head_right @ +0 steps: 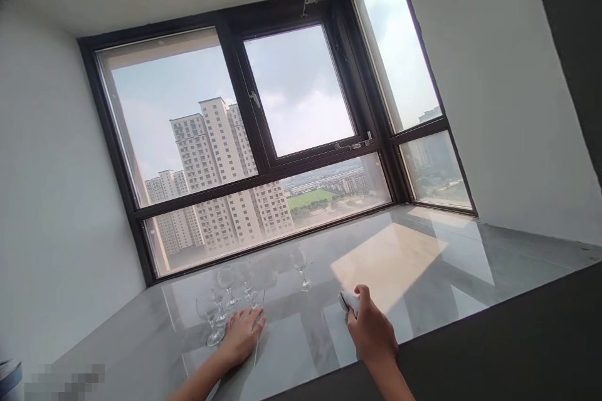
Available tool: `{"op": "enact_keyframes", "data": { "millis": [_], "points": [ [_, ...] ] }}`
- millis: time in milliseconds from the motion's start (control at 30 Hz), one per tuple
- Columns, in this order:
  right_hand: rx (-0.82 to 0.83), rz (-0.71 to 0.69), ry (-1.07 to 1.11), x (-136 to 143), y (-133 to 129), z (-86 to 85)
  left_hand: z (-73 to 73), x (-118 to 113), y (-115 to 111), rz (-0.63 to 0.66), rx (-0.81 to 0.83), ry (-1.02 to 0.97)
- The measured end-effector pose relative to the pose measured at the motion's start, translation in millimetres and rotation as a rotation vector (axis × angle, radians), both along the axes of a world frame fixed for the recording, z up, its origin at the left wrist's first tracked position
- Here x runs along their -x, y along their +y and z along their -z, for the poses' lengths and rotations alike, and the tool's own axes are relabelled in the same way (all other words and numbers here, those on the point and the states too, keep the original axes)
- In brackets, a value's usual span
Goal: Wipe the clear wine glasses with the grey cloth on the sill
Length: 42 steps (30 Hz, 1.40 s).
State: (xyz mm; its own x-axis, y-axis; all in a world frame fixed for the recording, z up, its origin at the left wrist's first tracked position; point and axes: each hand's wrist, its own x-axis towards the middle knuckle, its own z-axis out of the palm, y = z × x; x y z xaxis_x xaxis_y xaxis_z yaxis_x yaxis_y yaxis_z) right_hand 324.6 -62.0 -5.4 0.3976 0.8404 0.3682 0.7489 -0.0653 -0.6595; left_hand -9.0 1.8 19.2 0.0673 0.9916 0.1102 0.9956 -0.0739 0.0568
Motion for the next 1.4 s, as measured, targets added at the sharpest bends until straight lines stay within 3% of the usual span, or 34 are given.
{"op": "enact_keyframes", "data": {
  "millis": [167,300,367,433,567,700,800,867,967,1067,1233,1300,1400],
  "points": [
    [-0.024,0.002,-0.006,-1.0,3.2,5.8,2.5,9.6,4.3,-0.11,-0.01,0.016],
    [-0.018,-0.002,-0.024,-1.0,2.5,5.2,7.1,-7.3,-9.5,-0.232,-0.034,0.021],
    [0.0,-0.014,-0.023,-0.8,1.1,2.5,9.2,-26.9,-16.7,-0.176,-0.029,-0.019],
    [0.009,-0.008,-0.02,-0.6,-0.3,-0.4,10.3,-52.9,-19.4,-0.02,-0.012,-0.076],
    [-0.016,0.014,-0.014,0.1,-2.4,-2.5,7.8,-110.0,-3.8,0.219,0.035,-0.144],
    [-0.026,0.025,-0.024,0.8,-3.0,-1.1,-0.8,-148.2,29.6,0.213,0.048,-0.142],
    [-0.023,0.03,-0.028,0.9,-3.5,-2.2,-7.0,-156.7,46.5,0.211,0.076,-0.125],
    [-0.019,0.027,-0.027,0.9,-4.2,-3.5,-8.7,-153.0,46.3,0.23,0.083,-0.116],
    [-0.009,0.015,-0.021,0.8,-5.0,-4.2,-5.5,-132.6,25.4,0.24,0.077,-0.105],
    [-0.001,0.003,-0.005,0.5,-4.4,-2.4,2.6,-94.3,-12.9,0.229,0.067,-0.098],
    [-0.017,-0.012,-0.006,-0.7,-0.5,2.6,11.4,-21.3,-68.5,0.058,0.047,-0.062],
    [-0.014,-0.037,-0.012,-1.1,0.7,3.2,12.0,-3.6,-75.7,-0.016,0.046,-0.05],
    [-0.003,-0.052,-0.013,-1.2,0.9,2.1,12.7,6.4,-69.2,-0.081,0.015,-0.059]
  ]
}}
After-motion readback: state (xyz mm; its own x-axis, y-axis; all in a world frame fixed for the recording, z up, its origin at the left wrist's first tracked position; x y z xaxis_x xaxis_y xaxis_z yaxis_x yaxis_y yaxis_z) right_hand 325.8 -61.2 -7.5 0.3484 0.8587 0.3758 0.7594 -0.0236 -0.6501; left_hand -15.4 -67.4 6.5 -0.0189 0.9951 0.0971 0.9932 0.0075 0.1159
